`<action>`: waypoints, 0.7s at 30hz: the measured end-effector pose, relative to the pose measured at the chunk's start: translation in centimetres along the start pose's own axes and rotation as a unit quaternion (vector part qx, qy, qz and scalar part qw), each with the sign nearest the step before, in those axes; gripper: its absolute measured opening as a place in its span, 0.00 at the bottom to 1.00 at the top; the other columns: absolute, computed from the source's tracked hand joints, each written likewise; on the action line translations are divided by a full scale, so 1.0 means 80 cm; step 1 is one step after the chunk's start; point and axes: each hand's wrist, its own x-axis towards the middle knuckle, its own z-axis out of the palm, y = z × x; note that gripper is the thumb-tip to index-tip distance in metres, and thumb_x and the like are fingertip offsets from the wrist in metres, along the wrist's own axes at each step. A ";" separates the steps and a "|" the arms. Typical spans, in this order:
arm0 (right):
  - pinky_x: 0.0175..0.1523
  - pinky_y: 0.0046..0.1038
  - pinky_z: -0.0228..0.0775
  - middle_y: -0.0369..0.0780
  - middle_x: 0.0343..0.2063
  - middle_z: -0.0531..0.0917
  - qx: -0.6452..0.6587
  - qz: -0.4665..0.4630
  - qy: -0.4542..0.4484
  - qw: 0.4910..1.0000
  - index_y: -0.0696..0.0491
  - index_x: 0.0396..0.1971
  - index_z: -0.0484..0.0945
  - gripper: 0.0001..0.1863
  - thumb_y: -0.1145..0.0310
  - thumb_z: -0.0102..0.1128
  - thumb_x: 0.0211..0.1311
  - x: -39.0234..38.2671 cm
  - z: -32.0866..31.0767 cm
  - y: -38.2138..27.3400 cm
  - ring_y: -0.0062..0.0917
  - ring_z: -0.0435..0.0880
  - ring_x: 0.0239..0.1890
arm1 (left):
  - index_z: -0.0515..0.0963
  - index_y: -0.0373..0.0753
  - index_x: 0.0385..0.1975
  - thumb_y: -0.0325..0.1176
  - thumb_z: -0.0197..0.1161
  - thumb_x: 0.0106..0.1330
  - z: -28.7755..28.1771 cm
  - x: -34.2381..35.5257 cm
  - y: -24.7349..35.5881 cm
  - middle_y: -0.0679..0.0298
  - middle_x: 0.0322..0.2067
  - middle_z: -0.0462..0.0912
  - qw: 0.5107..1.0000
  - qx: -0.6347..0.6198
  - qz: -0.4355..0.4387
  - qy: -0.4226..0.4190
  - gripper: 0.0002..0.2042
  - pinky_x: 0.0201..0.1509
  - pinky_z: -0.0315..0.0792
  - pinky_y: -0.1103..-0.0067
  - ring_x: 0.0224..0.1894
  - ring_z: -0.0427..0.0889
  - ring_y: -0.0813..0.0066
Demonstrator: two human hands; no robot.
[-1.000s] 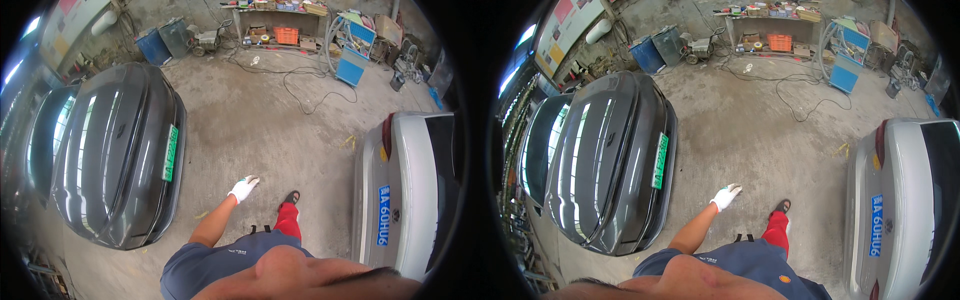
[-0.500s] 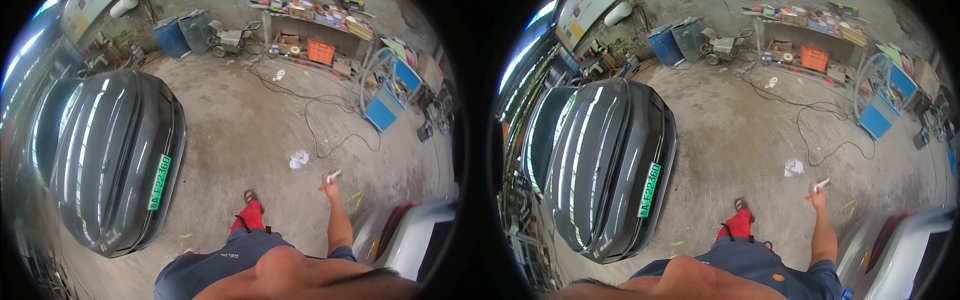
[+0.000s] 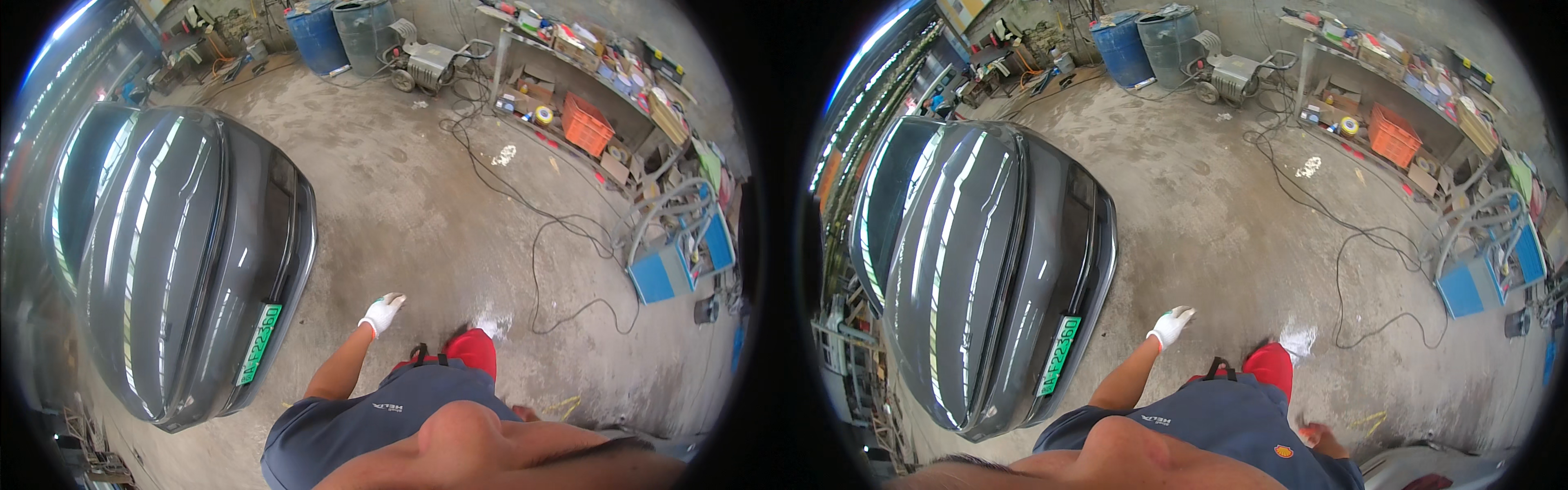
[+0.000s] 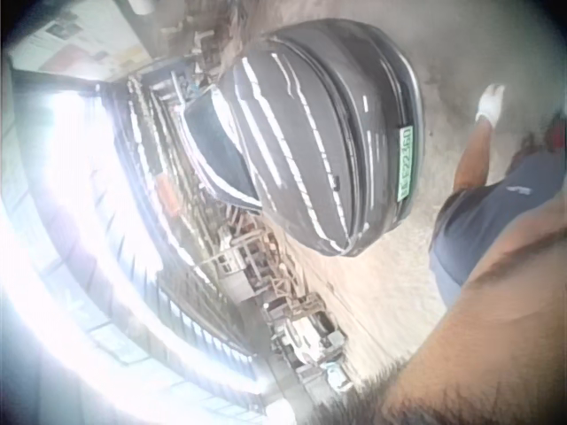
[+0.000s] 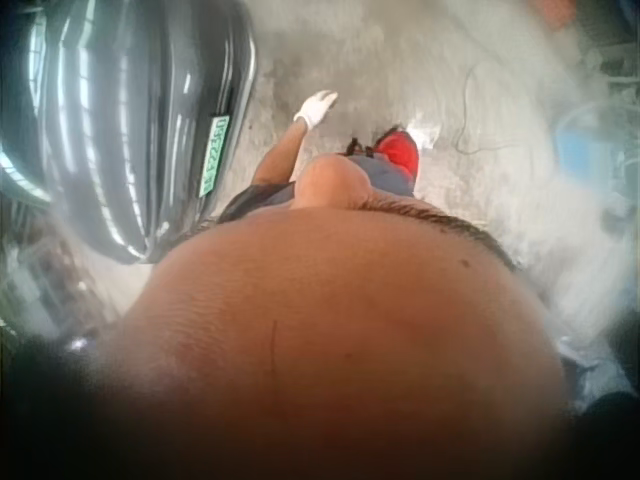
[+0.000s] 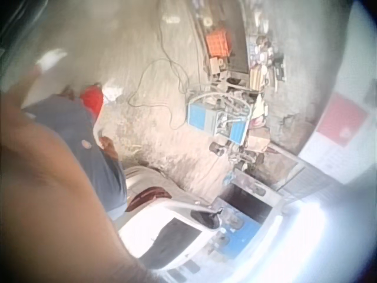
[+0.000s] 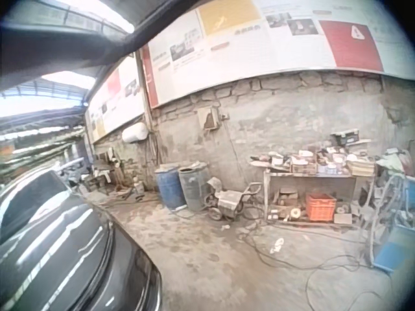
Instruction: The person handles a small black component with wires, then places it on a disassembled engine block. They put on gloves, walk through the garage, and pick up a metal part from the floor. The person returns to the engine block and uses a wrench on it.
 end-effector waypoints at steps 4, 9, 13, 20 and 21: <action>0.32 0.38 0.77 0.40 0.31 0.86 -0.237 0.026 -0.034 0.971 0.49 0.46 0.85 0.15 0.58 0.64 0.65 0.012 0.073 -0.158 0.29 0.86 0.32 | 0.76 0.33 0.59 0.54 0.52 0.75 -0.036 0.106 0.022 0.44 0.56 0.81 0.997 0.083 0.000 0.001 0.28 0.62 0.72 0.67 0.58 0.80 0.49; 0.36 0.38 0.79 0.40 0.39 0.88 -0.574 -0.158 -0.217 0.774 0.52 0.49 0.84 0.15 0.61 0.55 0.70 0.103 0.107 -0.438 0.31 0.87 0.37 | 0.80 0.38 0.57 0.46 0.53 0.73 -0.084 0.120 -0.158 0.45 0.51 0.85 0.850 0.473 -0.089 -0.213 0.23 0.61 0.75 0.59 0.56 0.82 0.43; 0.49 0.39 0.78 0.47 0.45 0.87 -0.707 -0.280 0.029 0.649 0.57 0.49 0.84 0.21 0.56 0.56 0.69 0.210 0.216 -0.801 0.39 0.86 0.47 | 0.83 0.39 0.47 0.48 0.51 0.76 -0.104 0.067 -0.165 0.55 0.39 0.88 0.862 -0.045 -0.504 0.032 0.20 0.38 0.78 0.62 0.36 0.87 0.58; 0.50 0.36 0.77 0.49 0.38 0.88 -0.404 -0.533 0.127 0.733 0.61 0.47 0.83 0.24 0.55 0.68 0.61 0.074 0.608 -1.355 0.37 0.87 0.42 | 0.82 0.34 0.43 0.49 0.55 0.75 -0.099 0.251 -0.125 0.60 0.32 0.86 0.798 -0.265 -0.528 0.120 0.21 0.37 0.77 0.63 0.33 0.84 0.63; 0.49 0.35 0.76 0.48 0.38 0.88 -0.407 -0.538 0.099 0.731 0.61 0.46 0.83 0.23 0.56 0.68 0.61 0.044 0.663 -1.383 0.36 0.86 0.41 | 0.82 0.34 0.43 0.49 0.55 0.75 -0.101 0.283 -0.139 0.60 0.32 0.86 0.821 -0.256 -0.503 0.089 0.21 0.39 0.77 0.63 0.33 0.84 0.62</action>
